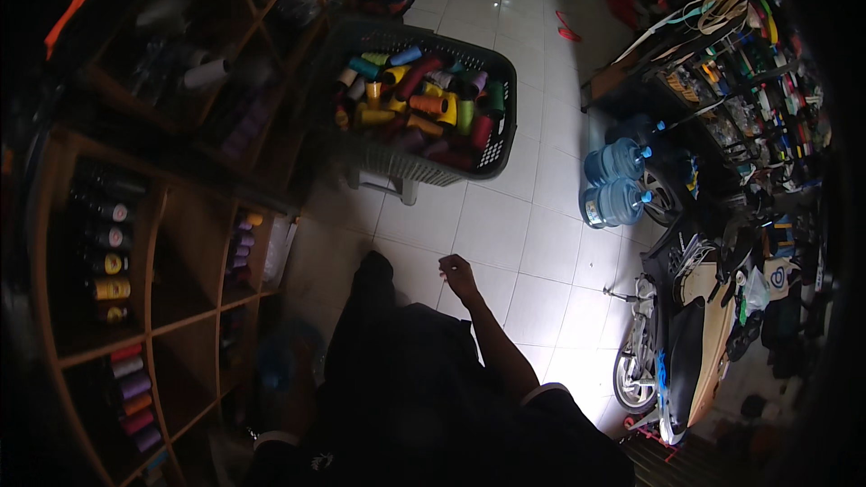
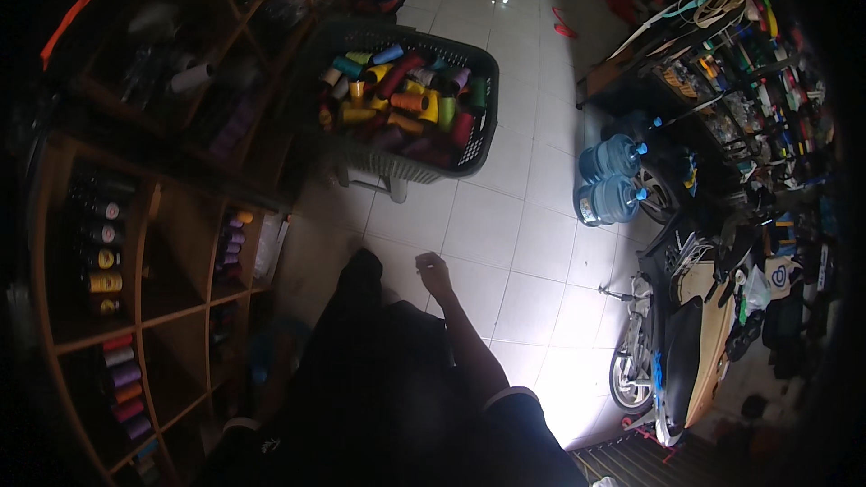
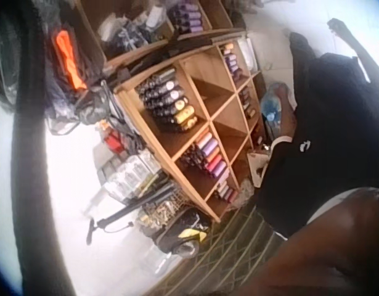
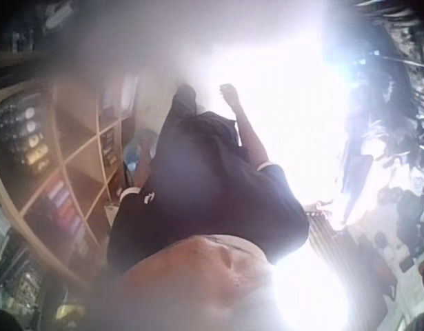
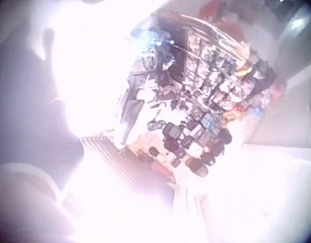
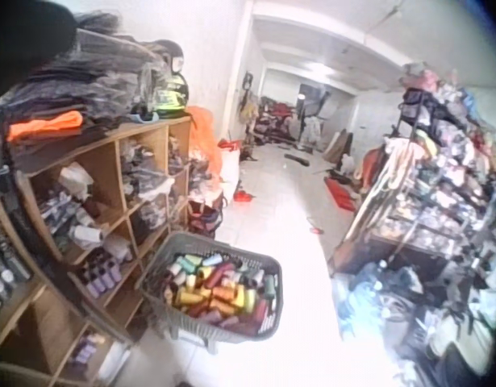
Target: The person picks up various colored thread spools from a basket, briefly handles them, and places them onto a wooden shelf. The person repeats this process with multiple spools of different colors.
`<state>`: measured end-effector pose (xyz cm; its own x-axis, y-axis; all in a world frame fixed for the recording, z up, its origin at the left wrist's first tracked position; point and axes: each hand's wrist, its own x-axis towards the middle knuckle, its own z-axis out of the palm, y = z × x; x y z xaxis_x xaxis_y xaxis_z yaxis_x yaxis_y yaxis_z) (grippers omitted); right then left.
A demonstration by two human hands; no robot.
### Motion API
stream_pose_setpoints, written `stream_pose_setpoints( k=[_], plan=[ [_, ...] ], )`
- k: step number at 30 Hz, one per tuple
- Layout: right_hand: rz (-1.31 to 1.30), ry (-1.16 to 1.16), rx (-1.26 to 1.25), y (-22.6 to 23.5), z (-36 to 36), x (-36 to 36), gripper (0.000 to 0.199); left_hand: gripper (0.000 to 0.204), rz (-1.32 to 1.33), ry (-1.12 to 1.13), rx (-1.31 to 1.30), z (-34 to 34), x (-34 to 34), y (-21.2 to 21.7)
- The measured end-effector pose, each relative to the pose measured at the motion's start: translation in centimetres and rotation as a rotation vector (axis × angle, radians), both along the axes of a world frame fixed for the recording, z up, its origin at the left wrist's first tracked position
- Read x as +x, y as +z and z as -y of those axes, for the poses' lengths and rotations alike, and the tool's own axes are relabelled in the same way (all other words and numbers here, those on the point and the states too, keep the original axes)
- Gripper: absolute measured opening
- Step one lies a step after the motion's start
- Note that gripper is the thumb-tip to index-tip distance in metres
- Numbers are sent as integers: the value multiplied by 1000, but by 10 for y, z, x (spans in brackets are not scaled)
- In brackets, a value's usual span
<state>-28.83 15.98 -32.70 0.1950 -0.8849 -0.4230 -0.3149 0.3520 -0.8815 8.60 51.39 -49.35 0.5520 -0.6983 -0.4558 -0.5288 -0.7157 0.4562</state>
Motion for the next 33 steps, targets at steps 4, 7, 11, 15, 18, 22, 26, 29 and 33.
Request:
stream_pose_setpoints(
  k=[4,7,11,15,18,22,26,29,33],
  plan=[
    [-111,21,-279,21,65,15,15,33,151,-200,-296,166,21,36],
    [-171,-59,-495,53,119,35,13,25,601,-445,-45,236,37,50],
    [-446,-118,-700,61,180,21,13,28,380,-251,30,303,20,123],
    [-774,76,-657,72,235,19,21,29,399,-162,102,282,29,106],
    [-638,317,-486,80,273,42,28,29,665,-157,-274,205,22,77],
    [-463,614,-206,28,296,14,29,26,137,289,65,200,-22,124],
    [-418,977,-113,27,322,27,33,20,-18,476,270,181,-71,138],
    [-389,1104,-82,32,342,28,41,14,-160,594,233,178,-103,131],
    [-280,902,118,50,370,26,46,15,-413,884,124,199,-124,127]
  ],
)
